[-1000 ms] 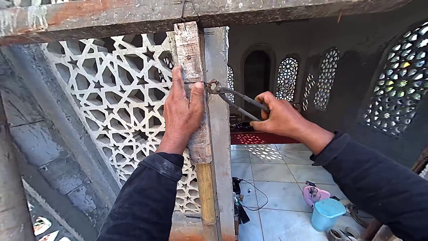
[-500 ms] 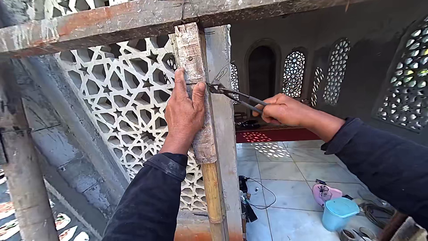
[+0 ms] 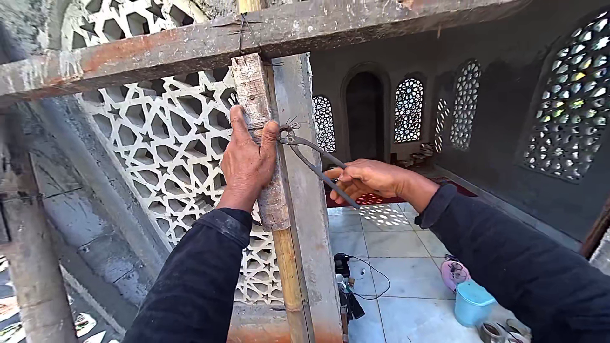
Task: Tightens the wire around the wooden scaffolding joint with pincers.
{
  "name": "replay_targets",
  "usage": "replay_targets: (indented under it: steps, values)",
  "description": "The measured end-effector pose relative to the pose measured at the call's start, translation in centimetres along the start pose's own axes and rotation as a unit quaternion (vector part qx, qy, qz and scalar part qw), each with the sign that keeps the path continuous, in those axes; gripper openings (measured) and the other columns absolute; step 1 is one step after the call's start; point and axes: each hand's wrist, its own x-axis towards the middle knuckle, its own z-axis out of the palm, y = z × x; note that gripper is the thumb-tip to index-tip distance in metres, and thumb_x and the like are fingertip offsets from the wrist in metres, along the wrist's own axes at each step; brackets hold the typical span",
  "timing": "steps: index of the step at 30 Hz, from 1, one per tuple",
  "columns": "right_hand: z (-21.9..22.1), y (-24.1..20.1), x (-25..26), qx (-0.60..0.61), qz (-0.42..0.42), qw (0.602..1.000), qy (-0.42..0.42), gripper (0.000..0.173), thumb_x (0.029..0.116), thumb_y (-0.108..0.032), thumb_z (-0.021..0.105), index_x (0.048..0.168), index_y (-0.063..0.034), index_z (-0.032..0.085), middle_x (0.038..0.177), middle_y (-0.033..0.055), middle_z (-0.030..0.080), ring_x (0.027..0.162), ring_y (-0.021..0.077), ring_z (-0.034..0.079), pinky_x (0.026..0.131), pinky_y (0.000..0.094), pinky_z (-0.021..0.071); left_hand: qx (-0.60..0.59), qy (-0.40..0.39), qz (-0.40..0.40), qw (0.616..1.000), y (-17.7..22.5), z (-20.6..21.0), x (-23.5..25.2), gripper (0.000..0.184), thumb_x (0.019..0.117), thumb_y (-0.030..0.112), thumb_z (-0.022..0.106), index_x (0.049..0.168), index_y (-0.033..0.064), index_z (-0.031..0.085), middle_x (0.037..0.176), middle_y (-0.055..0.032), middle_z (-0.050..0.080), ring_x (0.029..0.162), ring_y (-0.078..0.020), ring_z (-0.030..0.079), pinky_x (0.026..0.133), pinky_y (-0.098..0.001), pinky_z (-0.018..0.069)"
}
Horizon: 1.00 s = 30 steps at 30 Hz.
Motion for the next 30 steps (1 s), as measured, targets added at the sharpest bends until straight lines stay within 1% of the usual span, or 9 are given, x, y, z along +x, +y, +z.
replay_targets:
  steps: [3,5,6,8,12,17,20,23,30]
  values:
    - [0.3,0.2,-0.9,-0.030,-0.048,0.998,-0.013,0.049,0.1074,-0.021,0.029,0.151,-0.0151,0.050,0.088,0.0037,0.073,0.047,0.0013,0.039,0.044,0.0172,0.0304,-0.050,-0.010,-0.074,0.996,1.9,-0.1,1.7,0.094,0.0874,0.082,0.048,0.155,0.0203,0.027,0.126,-0.0188,0.065,0.112,-0.0382,0.066,0.087,-0.0653,0.0513]
    - [1.6,2.0,-0.5,0.142,-0.032,0.986,-0.080,0.052,0.1061,-0.022,0.027,0.156,-0.0165,0.042,0.090,0.0120,0.074,0.043,0.0033,0.050,0.038,0.0175,0.0396,-0.089,-0.002,-0.120,0.989,3.1,0.4,2.4,0.105,0.0793,0.079,0.064,0.153,0.0157,0.026,0.128,-0.0191,0.062,0.114,-0.0360,0.065,0.089,-0.0627,0.0517]
    - [2.2,2.6,-0.2,0.178,-0.031,0.977,-0.109,0.054,0.1068,-0.024,0.026,0.160,-0.0212,0.036,0.105,0.0161,0.075,0.059,0.0136,0.068,0.047,0.0263,0.0549,-0.094,0.006,-0.138,0.986,3.6,0.6,2.8,0.110,0.0750,0.078,0.070,0.153,0.0137,0.025,0.127,-0.0200,0.062,0.113,-0.0364,0.065,0.088,-0.0624,0.0519]
    - [3.9,3.9,0.2,0.217,-0.058,0.965,-0.137,0.057,0.1054,-0.024,0.028,0.163,-0.0256,0.027,0.129,0.0202,0.067,0.095,0.0301,0.075,0.067,0.0419,0.0642,-0.091,0.015,-0.163,0.982,4.3,0.8,3.5,0.117,0.0704,0.074,0.077,0.153,0.0112,0.022,0.126,-0.0213,0.061,0.112,-0.0370,0.065,0.086,-0.0614,0.0528]
    - [9.5,9.7,-0.5,0.214,-0.063,0.967,-0.119,0.062,0.0998,-0.023,0.041,0.161,-0.0168,0.032,0.137,0.0120,0.064,0.097,0.0135,0.068,0.071,0.0268,0.0549,-0.061,0.014,-0.189,0.980,4.7,1.0,3.6,0.129,0.0610,0.068,0.088,0.156,0.0132,0.019,0.133,-0.0233,0.057,0.111,-0.0391,0.065,0.085,-0.0608,0.0533]
    - [16.7,15.6,-4.7,0.502,-0.113,0.849,-0.123,0.062,0.1013,-0.031,0.052,0.159,-0.0221,0.033,0.135,0.0218,0.064,0.126,0.0405,0.062,0.102,0.0556,0.0527,0.024,-0.005,-0.172,0.985,5.8,1.2,2.8,0.137,0.0618,0.046,0.093,0.164,0.0141,0.007,0.148,-0.0268,0.043,0.116,-0.0449,0.061,0.086,-0.0643,0.0518]
    - [16.7,13.7,-5.2,0.528,-0.180,0.829,-0.035,0.071,0.1004,-0.031,0.054,0.163,-0.0272,0.020,0.129,0.0227,0.066,0.118,0.0434,0.066,0.098,0.0589,0.0546,0.088,0.000,-0.155,0.984,5.8,1.6,2.7,0.130,0.0667,0.039,0.088,0.165,0.0127,0.006,0.148,-0.0244,0.044,0.114,-0.0413,0.063,0.086,-0.0606,0.0529]
    - [14.6,11.2,-4.6,0.445,-0.225,0.864,0.074,0.077,0.1002,-0.020,0.044,0.164,-0.0175,0.001,0.134,0.0223,0.064,0.110,0.0350,0.071,0.080,0.0450,0.0631,0.126,0.007,-0.160,0.979,6.0,1.8,2.6,0.123,0.0688,0.032,0.082,0.164,0.0093,0.007,0.148,-0.0224,0.046,0.112,-0.0380,0.064,0.088,-0.0593,0.0518]
    - [12.2,9.2,-3.9,0.316,-0.251,0.888,0.222,0.074,0.0967,-0.014,0.040,0.165,-0.0141,0.011,0.142,0.0214,0.059,0.122,0.0299,0.066,0.093,0.0424,0.0586,0.111,0.000,-0.147,0.983,6.0,1.8,2.6,0.128,0.0785,0.057,0.082,0.165,0.0083,0.002,0.151,-0.0258,0.042,0.112,-0.0409,0.064,0.088,-0.0589,0.0530]
